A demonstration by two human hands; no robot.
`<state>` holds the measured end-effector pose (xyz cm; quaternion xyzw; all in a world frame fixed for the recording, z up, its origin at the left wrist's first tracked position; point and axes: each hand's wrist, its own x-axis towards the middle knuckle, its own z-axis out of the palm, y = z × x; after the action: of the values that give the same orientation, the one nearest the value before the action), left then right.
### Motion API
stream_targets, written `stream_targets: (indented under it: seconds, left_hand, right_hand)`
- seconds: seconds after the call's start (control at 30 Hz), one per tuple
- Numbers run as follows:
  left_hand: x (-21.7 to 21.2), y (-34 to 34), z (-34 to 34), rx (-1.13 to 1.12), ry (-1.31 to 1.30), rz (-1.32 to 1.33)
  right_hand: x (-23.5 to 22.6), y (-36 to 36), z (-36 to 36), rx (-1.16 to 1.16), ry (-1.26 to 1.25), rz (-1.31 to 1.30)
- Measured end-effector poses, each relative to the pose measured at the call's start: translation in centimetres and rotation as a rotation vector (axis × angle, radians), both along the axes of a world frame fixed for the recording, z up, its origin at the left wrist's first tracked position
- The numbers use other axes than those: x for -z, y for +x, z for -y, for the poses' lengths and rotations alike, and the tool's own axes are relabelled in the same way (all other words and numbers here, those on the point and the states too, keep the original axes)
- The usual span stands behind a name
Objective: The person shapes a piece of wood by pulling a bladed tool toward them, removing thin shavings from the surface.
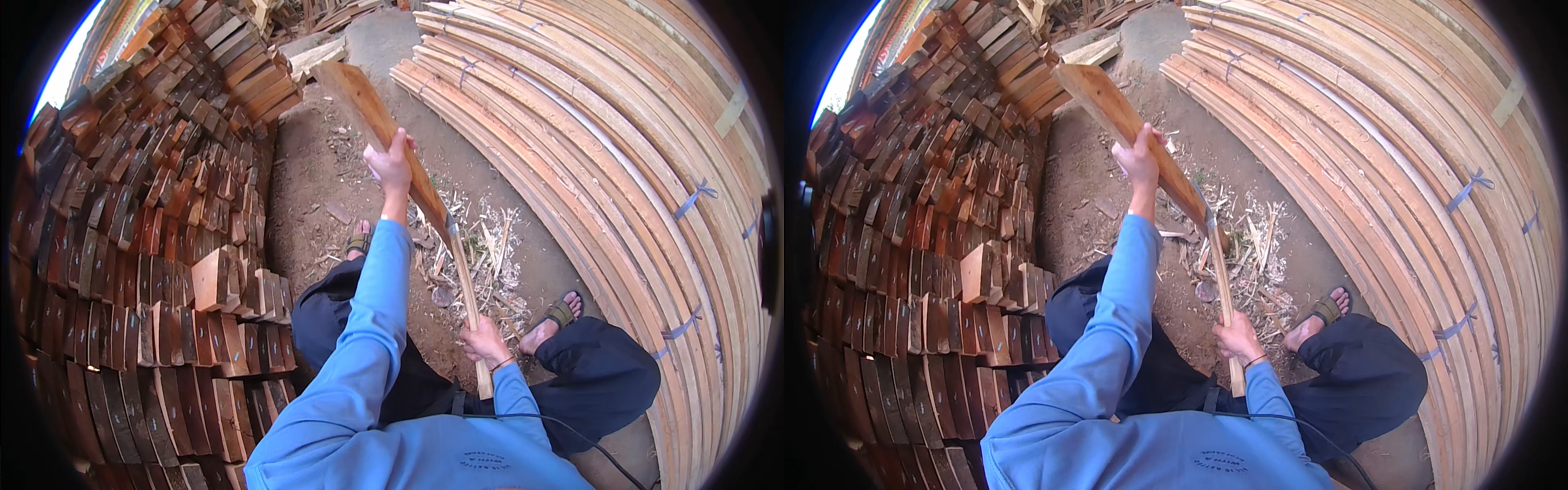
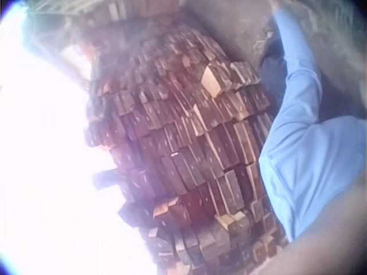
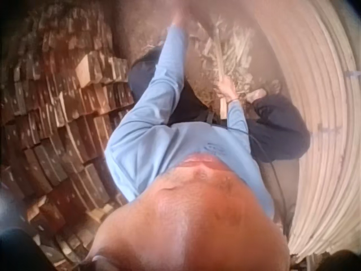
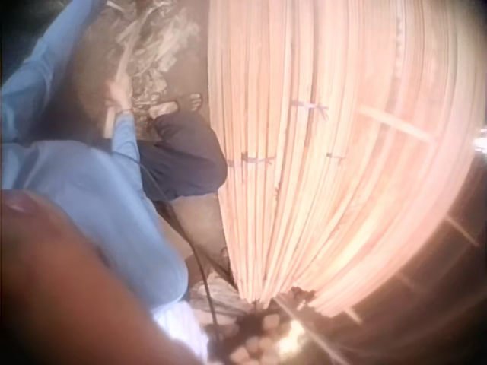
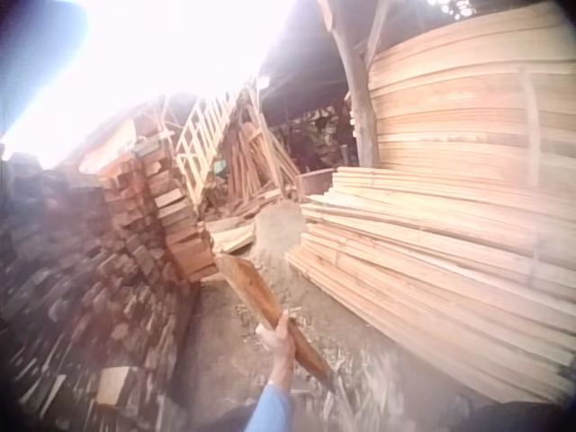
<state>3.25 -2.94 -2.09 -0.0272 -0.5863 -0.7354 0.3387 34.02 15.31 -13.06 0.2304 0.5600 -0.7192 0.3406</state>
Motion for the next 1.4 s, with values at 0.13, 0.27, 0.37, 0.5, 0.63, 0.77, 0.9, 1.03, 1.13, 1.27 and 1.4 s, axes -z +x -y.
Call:
stream_targets:
  seconds: [0.13, 0.27, 0.37, 0.5, 0.63, 0.77, 0.9, 1.03, 1.13, 1.27, 1.4]
  left_hand:
    - [-0.9, -2.6, 2.8, -0.027, 0.090, 0.060]
    - [0.2, -0.4, -1.4, 0.034, 0.002, -0.070]
    - [0.4, -0.7, 1.2, 0.054, -0.002, -0.038]
    - [0.0, -1.9, 0.2, 0.003, 0.032, -0.056]
    - [0.1, -2.0, -0.4, 0.058, -0.009, -0.056]
    - [-0.1, -2.3, 2.2, -0.046, 0.011, 0.017]
    - [0.8, -2.0, 1.4, -0.006, -0.039, -0.038]
    - [0.1, -2.6, 2.9, -0.011, 0.036, -0.053]
    - [0.7, -2.3, 3.1, -0.055, 0.046, -0.030]
    - [0.2, -2.2, 0.8, 0.016, -0.059, -0.027]
    - [0.5, -3.3, 2.0, 0.030, 0.008, -0.063]
  right_hand:
    - [-1.5, 2.9, -0.5, -0.044, 0.003, 0.018]
    - [0.7, -0.8, -0.8, -0.033, 0.096, -0.002]
    - [0.5, 0.5, 0.1, -0.008, 0.005, 0.022]
    - [-3.2, 1.5, -0.2, -0.150, 0.240, -0.025]
    - [-1.0, 0.0, -0.4, -0.066, 0.047, 0.013]
    - [-2.8, 1.7, -1.0, -0.143, 0.095, 0.011]
    - [-1.0, -1.4, -0.3, -0.101, 0.044, 0.005]
    - [-2.4, 0.5, 0.1, -0.154, 0.147, -0.053]
    - [-3.2, 2.2, -0.4, -0.149, 0.106, 0.038]
    - [-0.3, -1.5, 0.1, -0.117, 0.050, -0.003]
    - [-2.2, 0.9, 0.3, -0.089, 0.067, -0.008]
